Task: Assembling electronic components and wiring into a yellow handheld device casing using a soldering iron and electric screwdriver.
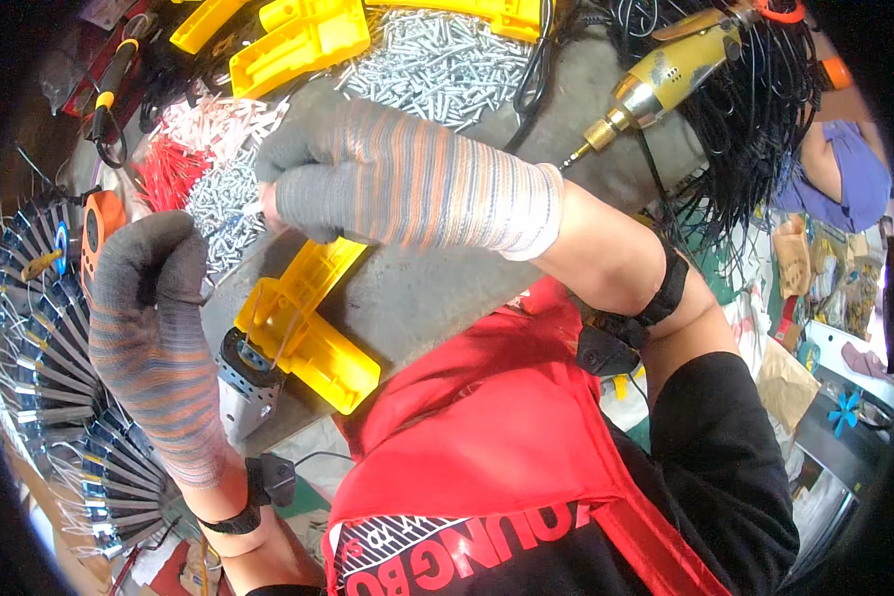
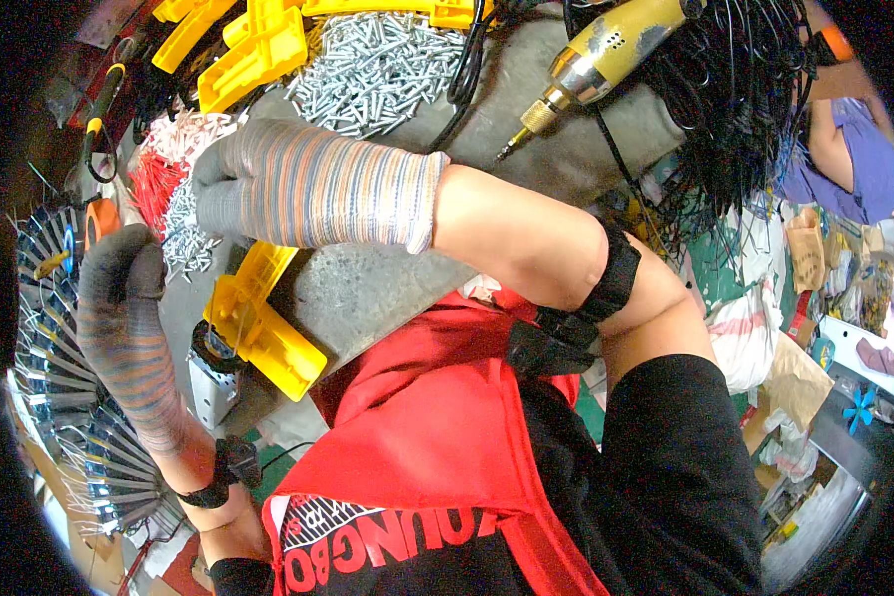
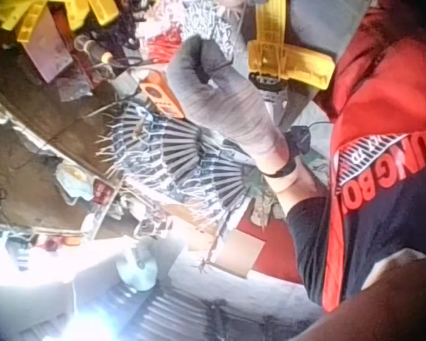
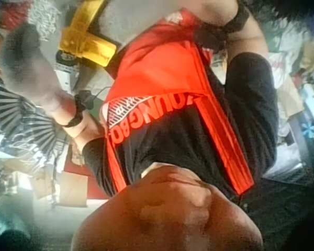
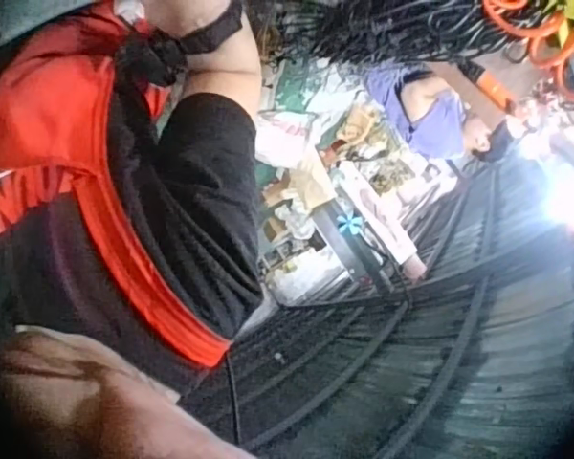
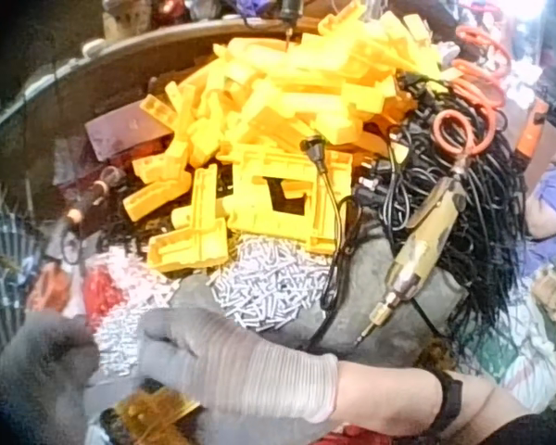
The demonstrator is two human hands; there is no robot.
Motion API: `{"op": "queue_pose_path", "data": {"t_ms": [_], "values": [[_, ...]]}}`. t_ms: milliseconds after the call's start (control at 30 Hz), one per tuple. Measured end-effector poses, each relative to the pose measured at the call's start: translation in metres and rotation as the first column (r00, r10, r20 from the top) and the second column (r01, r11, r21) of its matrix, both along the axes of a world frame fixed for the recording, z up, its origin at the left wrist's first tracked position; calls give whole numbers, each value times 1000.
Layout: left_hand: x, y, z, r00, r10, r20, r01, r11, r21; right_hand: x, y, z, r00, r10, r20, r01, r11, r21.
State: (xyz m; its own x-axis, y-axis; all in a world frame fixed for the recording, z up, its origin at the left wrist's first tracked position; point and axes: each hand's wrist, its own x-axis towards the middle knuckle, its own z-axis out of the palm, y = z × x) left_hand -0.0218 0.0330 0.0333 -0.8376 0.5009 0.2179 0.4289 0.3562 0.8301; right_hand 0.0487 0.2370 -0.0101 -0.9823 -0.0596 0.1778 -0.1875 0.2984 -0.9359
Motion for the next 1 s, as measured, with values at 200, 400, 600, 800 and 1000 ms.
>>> {"op": "queue_pose_path", "data": {"t_ms": [200, 400, 600, 800, 1000], "values": [[12, 14, 17, 728, 25, -685, -72, 997, -39, -1, 16, 12, 994, -36, 102, 68, 939, -337], [83, 57, 36, 592, -771, -236, 629, 624, -462, -26, 5, 18, 912, -381, 151, 409, 867, -284], [120, 90, 33, 694, -665, -277, 581, 744, -331, -54, 0, 24, 789, -614, -40, 611, 789, -65], [139, 96, 23, 756, -519, -399, 455, 855, -250, -84, 7, -2, 673, -722, -162, 739, 666, 104], [129, 92, 25, 713, -538, -450, 258, 798, -545, -84, 14, 0, 629, -758, -176, 778, 609, 155]]}}
